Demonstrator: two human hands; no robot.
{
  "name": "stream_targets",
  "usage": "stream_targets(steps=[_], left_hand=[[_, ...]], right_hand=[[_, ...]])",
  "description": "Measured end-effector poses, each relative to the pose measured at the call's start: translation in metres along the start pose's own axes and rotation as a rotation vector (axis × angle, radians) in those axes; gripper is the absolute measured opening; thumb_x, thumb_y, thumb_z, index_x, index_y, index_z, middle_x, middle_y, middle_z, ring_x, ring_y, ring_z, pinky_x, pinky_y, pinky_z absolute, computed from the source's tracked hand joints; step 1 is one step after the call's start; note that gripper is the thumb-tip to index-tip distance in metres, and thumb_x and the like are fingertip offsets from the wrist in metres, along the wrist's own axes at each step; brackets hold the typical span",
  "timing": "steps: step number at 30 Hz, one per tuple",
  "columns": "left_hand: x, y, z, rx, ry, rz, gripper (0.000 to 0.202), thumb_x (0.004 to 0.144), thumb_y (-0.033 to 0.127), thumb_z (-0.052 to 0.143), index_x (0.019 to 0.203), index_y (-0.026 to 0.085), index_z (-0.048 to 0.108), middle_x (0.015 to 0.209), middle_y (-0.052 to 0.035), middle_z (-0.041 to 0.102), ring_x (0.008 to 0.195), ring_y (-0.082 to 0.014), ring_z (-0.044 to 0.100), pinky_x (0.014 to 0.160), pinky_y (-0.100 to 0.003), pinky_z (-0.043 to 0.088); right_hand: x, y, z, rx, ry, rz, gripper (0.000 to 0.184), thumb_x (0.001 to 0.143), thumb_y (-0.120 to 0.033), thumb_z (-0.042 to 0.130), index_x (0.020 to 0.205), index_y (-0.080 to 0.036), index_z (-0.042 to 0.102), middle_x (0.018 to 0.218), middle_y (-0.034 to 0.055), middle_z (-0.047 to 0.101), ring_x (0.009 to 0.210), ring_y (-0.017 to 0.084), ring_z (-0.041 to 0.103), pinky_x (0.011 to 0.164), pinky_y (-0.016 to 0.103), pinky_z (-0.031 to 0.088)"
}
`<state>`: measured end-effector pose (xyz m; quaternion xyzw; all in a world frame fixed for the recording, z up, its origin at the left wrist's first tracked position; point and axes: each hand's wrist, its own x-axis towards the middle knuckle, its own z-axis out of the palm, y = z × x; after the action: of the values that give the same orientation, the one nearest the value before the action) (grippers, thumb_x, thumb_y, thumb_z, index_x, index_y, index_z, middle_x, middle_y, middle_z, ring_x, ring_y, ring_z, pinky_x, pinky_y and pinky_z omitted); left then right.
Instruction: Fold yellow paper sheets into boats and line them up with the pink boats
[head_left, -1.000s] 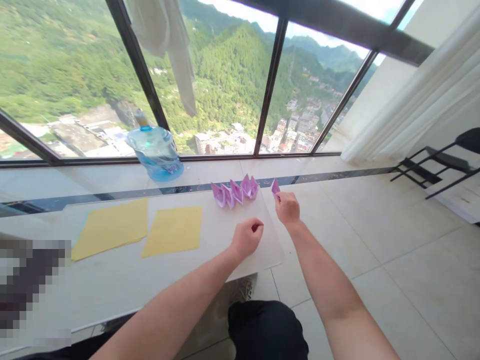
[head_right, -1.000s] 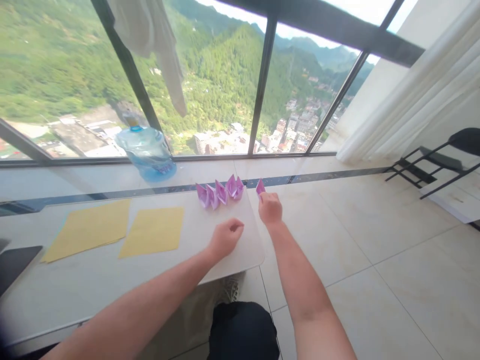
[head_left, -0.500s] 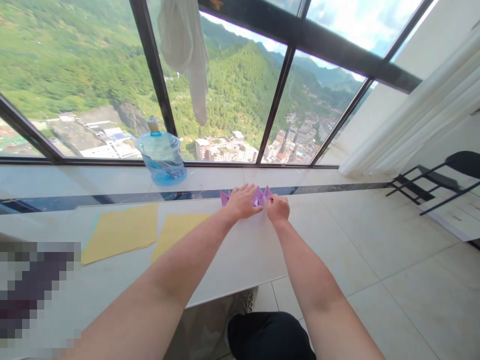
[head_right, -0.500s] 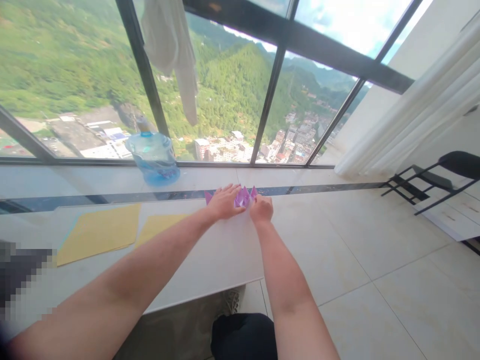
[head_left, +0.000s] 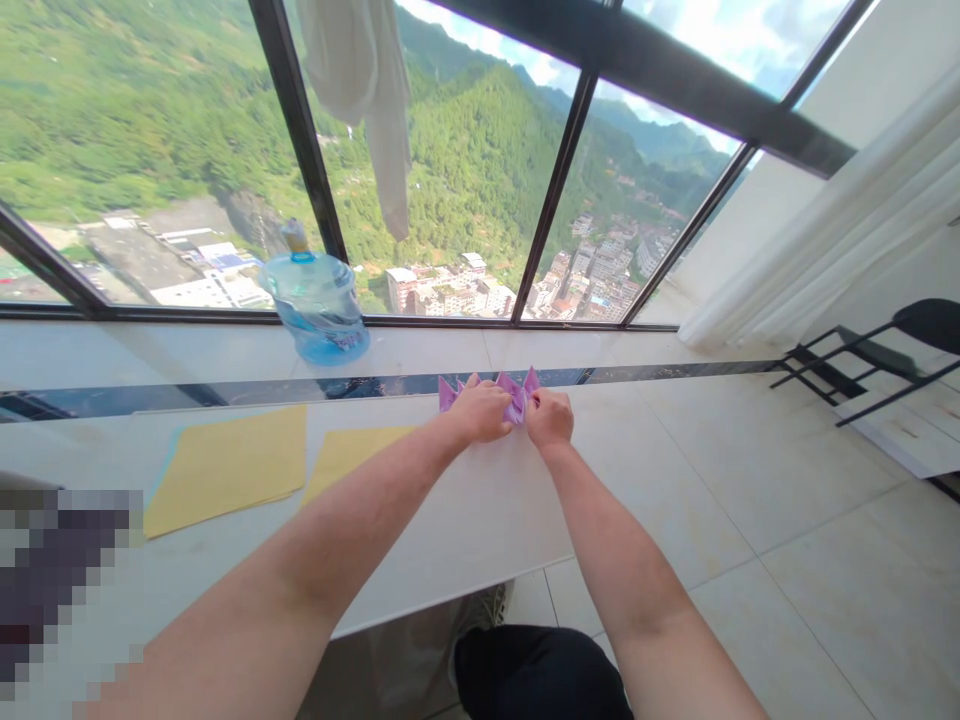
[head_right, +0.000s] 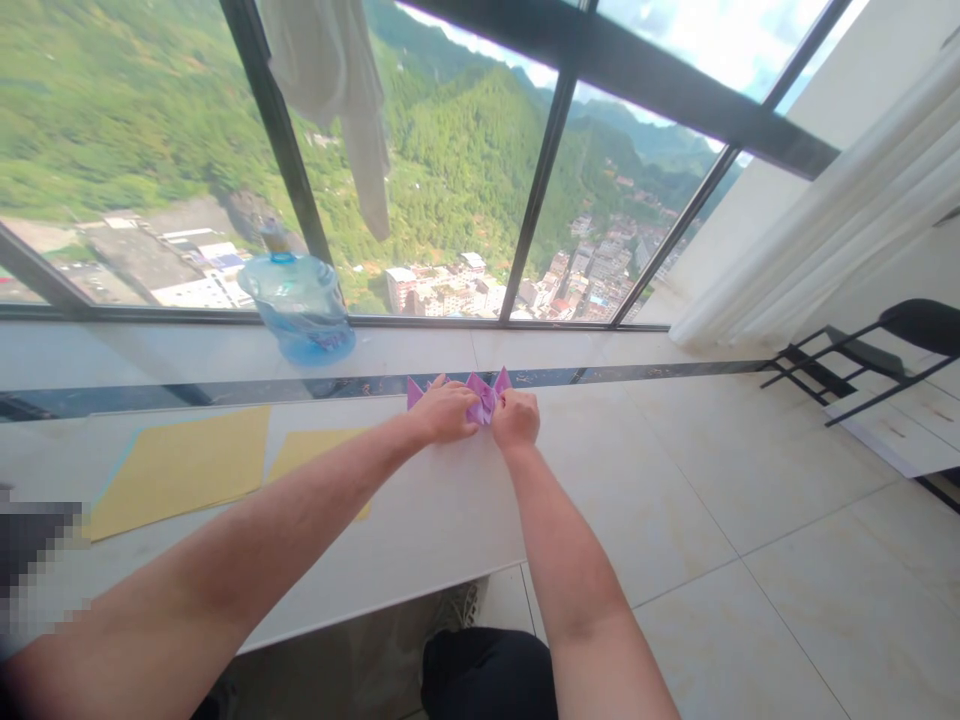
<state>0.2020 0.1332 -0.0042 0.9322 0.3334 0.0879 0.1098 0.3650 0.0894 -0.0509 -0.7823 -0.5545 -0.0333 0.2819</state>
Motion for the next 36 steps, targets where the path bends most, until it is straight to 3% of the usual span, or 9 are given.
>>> stream_targets(steps=[9, 17, 21, 25, 29, 33, 36], left_hand=[[-0.01, -0.002, 0.0, 0.092, -0.038, -0.006, 0.029, 0.078, 0.041, 0.06, 0.095, 0.021, 0.074, 0.101, -0.0122, 0.073, 0.113, -0.033, 0.056, 0.113, -0.06, 0.02], [-0.01, 0.0, 0.001, 0.098, -0.022, 0.011, 0.032, 0.078, 0.039, 0.062, 0.102, 0.021, 0.073, 0.112, -0.0123, 0.07, 0.118, -0.033, 0.054, 0.114, -0.061, 0.02], [-0.013, 0.0, -0.002, 0.046, 0.044, -0.021, 0.047, 0.077, 0.04, 0.064, 0.121, 0.024, 0.066, 0.128, -0.0113, 0.065, 0.127, -0.0325, 0.051, 0.115, -0.059, 0.021], [-0.022, -0.009, -0.012, -0.016, 0.162, -0.117, 0.055, 0.079, 0.047, 0.061, 0.13, 0.025, 0.061, 0.137, -0.0098, 0.061, 0.129, -0.0308, 0.051, 0.112, -0.051, 0.033], [-0.046, -0.025, -0.029, -0.061, 0.295, -0.222, 0.052, 0.082, 0.037, 0.057, 0.13, 0.02, 0.063, 0.135, -0.0112, 0.063, 0.127, -0.0293, 0.054, 0.111, -0.043, 0.038], [-0.097, -0.036, -0.049, -0.112, 0.398, -0.387, 0.041, 0.084, 0.034, 0.052, 0.116, 0.016, 0.07, 0.119, -0.0116, 0.071, 0.117, -0.0286, 0.061, 0.106, -0.039, 0.043], [-0.144, -0.037, -0.053, -0.127, 0.262, -0.545, 0.036, 0.085, 0.033, 0.05, 0.108, 0.017, 0.073, 0.106, -0.0105, 0.075, 0.104, -0.0285, 0.068, 0.096, -0.039, 0.05]], right_hand=[[-0.003, 0.004, -0.001, 0.022, -0.005, 0.085, 0.017, 0.085, -0.015, 0.054, 0.086, -0.019, 0.071, 0.087, 0.0086, 0.071, 0.095, 0.024, 0.056, 0.075, 0.029, 0.038], [-0.005, 0.005, 0.004, -0.002, -0.015, -0.006, 0.016, 0.085, -0.017, 0.055, 0.089, -0.019, 0.071, 0.089, 0.0094, 0.07, 0.095, 0.024, 0.057, 0.082, 0.031, 0.041], [-0.007, 0.007, 0.004, 0.035, 0.014, -0.035, 0.02, 0.08, -0.019, 0.061, 0.097, -0.017, 0.071, 0.096, 0.0103, 0.071, 0.099, 0.025, 0.057, 0.086, 0.033, 0.042], [-0.009, 0.009, 0.001, 0.061, 0.032, -0.065, 0.024, 0.077, -0.019, 0.064, 0.099, -0.015, 0.071, 0.099, 0.0113, 0.071, 0.102, 0.026, 0.057, 0.092, 0.034, 0.043], [-0.013, 0.001, -0.009, 0.072, 0.08, -0.071, 0.023, 0.077, -0.018, 0.063, 0.099, -0.014, 0.071, 0.1, 0.0124, 0.071, 0.103, 0.026, 0.058, 0.095, 0.035, 0.043], [-0.033, -0.031, -0.03, 0.087, 0.142, -0.084, 0.017, 0.083, -0.016, 0.057, 0.092, -0.014, 0.071, 0.096, 0.0126, 0.071, 0.1, 0.025, 0.059, 0.092, 0.034, 0.044], [-0.063, -0.074, -0.042, 0.132, 0.045, -0.1, 0.018, 0.087, -0.019, 0.053, 0.083, -0.018, 0.07, 0.087, 0.0091, 0.072, 0.09, 0.023, 0.062, 0.085, 0.032, 0.045]])
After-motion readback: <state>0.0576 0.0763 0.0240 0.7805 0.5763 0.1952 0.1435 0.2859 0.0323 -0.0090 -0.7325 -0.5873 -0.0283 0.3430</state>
